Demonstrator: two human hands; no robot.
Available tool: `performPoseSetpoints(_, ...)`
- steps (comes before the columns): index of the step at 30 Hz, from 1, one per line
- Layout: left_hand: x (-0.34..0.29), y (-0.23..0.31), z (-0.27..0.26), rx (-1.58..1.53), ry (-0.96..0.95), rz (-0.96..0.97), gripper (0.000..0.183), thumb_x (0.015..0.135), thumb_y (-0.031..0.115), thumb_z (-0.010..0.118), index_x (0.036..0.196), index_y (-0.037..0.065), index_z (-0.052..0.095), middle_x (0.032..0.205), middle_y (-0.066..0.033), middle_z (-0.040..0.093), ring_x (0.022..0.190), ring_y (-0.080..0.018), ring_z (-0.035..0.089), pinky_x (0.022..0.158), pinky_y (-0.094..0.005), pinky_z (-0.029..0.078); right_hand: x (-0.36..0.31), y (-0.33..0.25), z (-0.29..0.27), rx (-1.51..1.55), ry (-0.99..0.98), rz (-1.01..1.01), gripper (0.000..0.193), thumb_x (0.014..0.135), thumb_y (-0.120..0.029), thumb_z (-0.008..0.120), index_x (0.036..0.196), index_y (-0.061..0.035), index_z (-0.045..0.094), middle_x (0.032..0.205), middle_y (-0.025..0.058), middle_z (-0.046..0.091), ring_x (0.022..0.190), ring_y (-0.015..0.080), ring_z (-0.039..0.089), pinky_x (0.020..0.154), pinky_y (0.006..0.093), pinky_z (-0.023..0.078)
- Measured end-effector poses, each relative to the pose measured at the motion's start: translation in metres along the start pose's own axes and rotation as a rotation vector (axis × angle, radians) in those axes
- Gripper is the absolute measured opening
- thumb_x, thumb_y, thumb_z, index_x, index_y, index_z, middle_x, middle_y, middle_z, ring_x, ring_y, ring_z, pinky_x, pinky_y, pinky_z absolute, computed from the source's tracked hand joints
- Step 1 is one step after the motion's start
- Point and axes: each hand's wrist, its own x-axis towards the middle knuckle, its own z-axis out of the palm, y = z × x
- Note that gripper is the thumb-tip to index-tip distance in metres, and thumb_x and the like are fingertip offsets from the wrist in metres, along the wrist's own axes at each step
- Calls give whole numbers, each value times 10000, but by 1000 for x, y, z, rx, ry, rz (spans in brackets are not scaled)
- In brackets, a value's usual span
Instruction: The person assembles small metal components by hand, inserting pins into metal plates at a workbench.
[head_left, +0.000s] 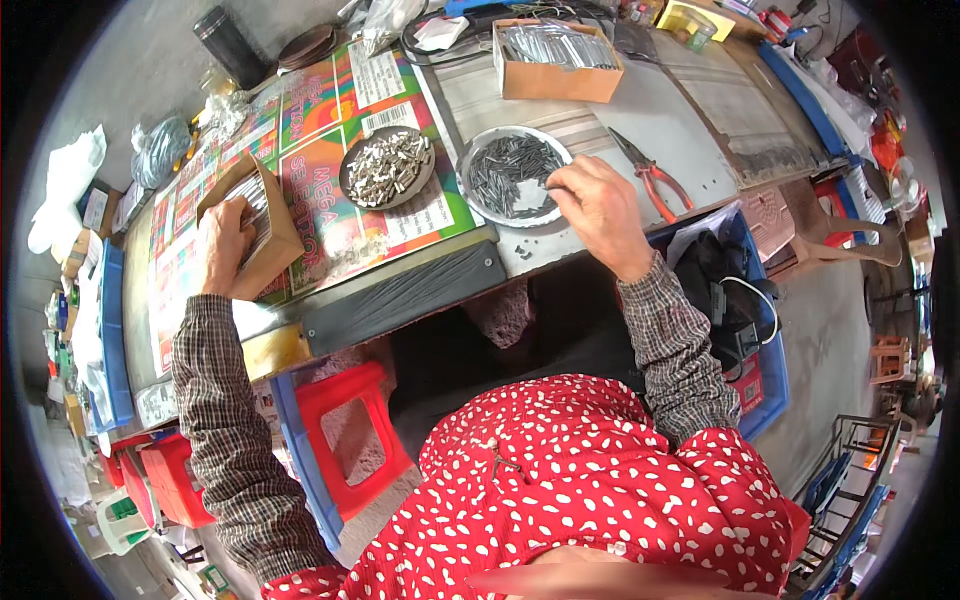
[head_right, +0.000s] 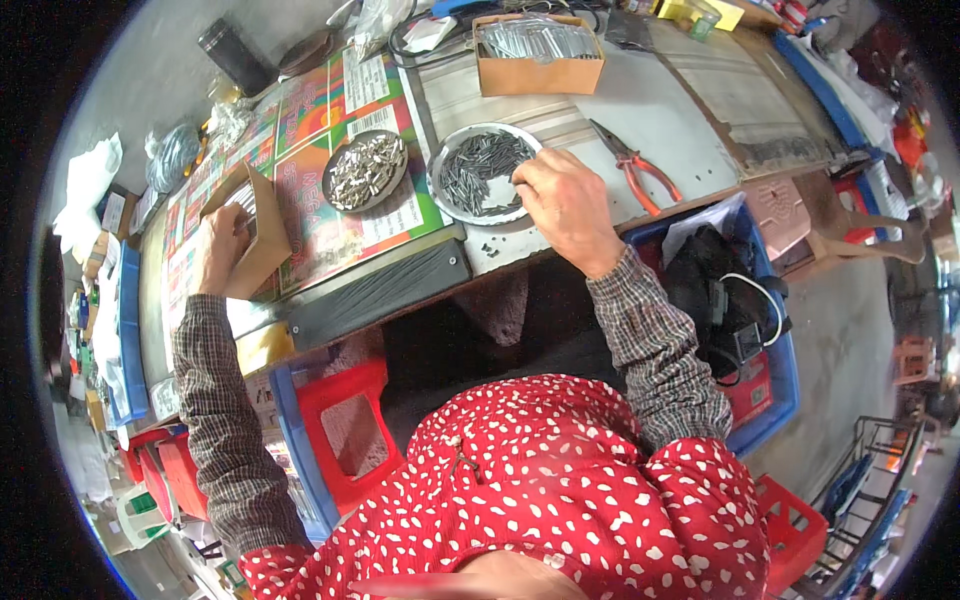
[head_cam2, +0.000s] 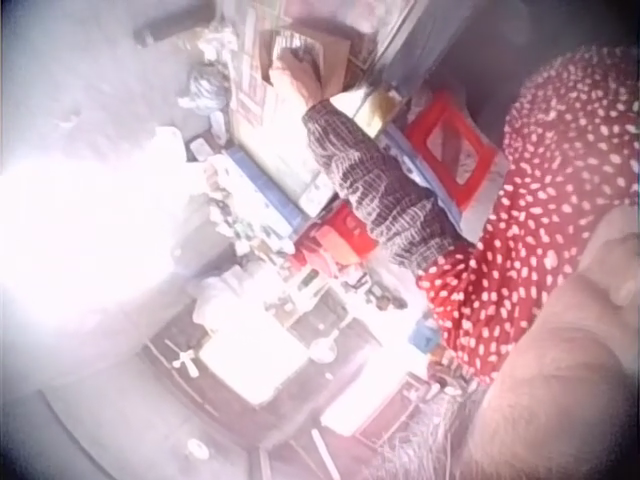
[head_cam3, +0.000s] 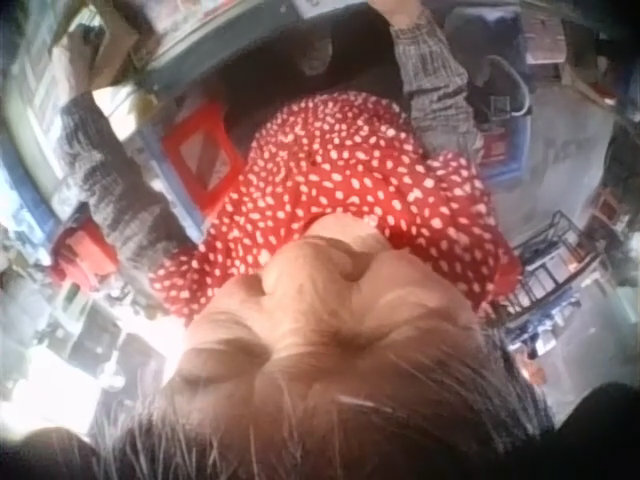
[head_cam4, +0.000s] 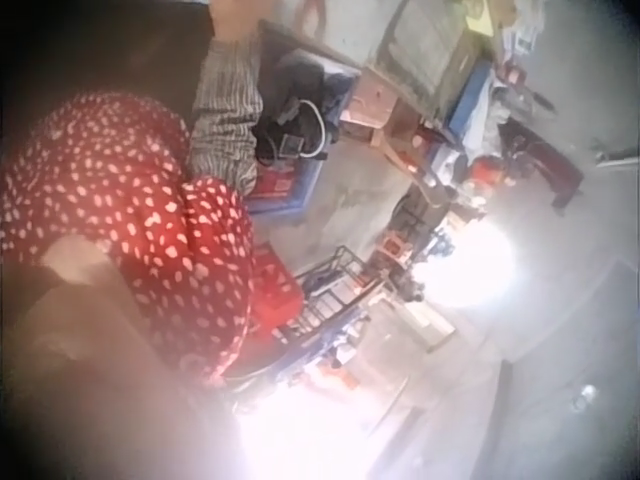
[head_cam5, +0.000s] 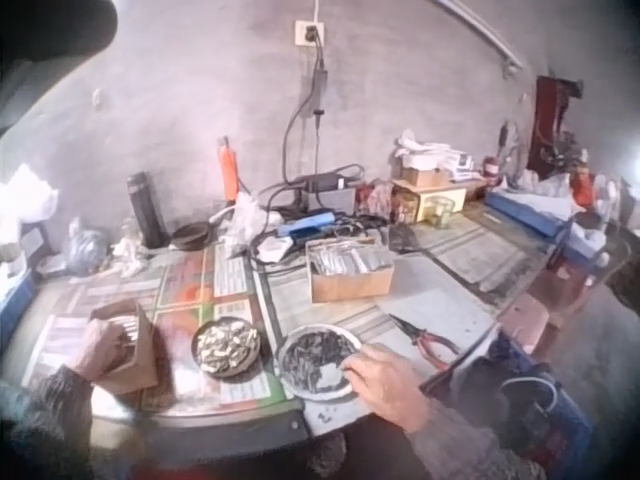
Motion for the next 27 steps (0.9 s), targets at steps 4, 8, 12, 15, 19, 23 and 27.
performPoseSetpoints(4, -7, -12, 6, -34, 156, 52, 202, 720, -23, 577, 917, 15, 558, 845, -189, 607, 786, -335, 604, 684, -398, 472, 7, 3, 6, -163, -25, -144, 54, 720, -79, 603, 770, -57, 604, 770, 68, 547, 817, 235, 550, 675, 343, 469)
performPoseSetpoints(8, -6, 5, 2, -29, 306, -60, 183, 805, 35, 561, 983, 37, 518, 867, -181, 620, 816, -341, 603, 685, -390, 473, 9, 10, 10, -298, -71, -183, 30, 726, -61, 541, 706, -45, 556, 749, 74, 544, 798, 252, 541, 674, 358, 459)
performPoseSetpoints(12, -16, 5, -2, 4, 528, -28, 179, 857, 107, 549, 1036, 106, 561, 864, -109, 644, 748, -278, 631, 638, -363, 487, 13, 7, 10, -391, -120, -237, 59, 736, -71, 522, 690, -46, 547, 743, 74, 549, 816, 245, 545, 701, 359, 434)
performPoseSetpoints(15, -34, 42, -12, -225, 640, -101, 163, 851, 99, 594, 1013, 91, 602, 782, -45, 627, 659, -97, 576, 600, -244, 454, 17, 4, 10, -435, -176, -278, 63, 736, -83, 523, 684, -54, 545, 742, 72, 549, 808, 231, 541, 716, 358, 402)
performPoseSetpoints(19, -57, 110, -22, -522, 529, -172, 93, 815, 47, 631, 907, 40, 627, 727, -5, 599, 656, -48, 514, 588, -208, 420, 23, 14, 12, -437, -199, -309, 54, 732, -99, 534, 689, -69, 544, 736, 70, 547, 778, 229, 534, 716, 369, 376)
performPoseSetpoints(23, -85, 157, -18, -908, 391, -173, 65, 802, 4, 645, 863, 14, 626, 738, 25, 595, 672, -29, 497, 604, -180, 405, 24, 18, 17, -373, -121, -375, 41, 689, -99, 555, 674, -78, 523, 706, 75, 541, 734, 243, 525, 700, 384, 358)
performPoseSetpoints(27, -101, 184, -14, -1138, 277, -170, 74, 800, 27, 674, 852, 6, 625, 756, 19, 603, 676, -33, 493, 619, -174, 407, 24, 14, 19, -379, -113, -282, 59, 653, -78, 556, 672, -55, 505, 677, 91, 540, 713, 263, 534, 703, 384, 363)
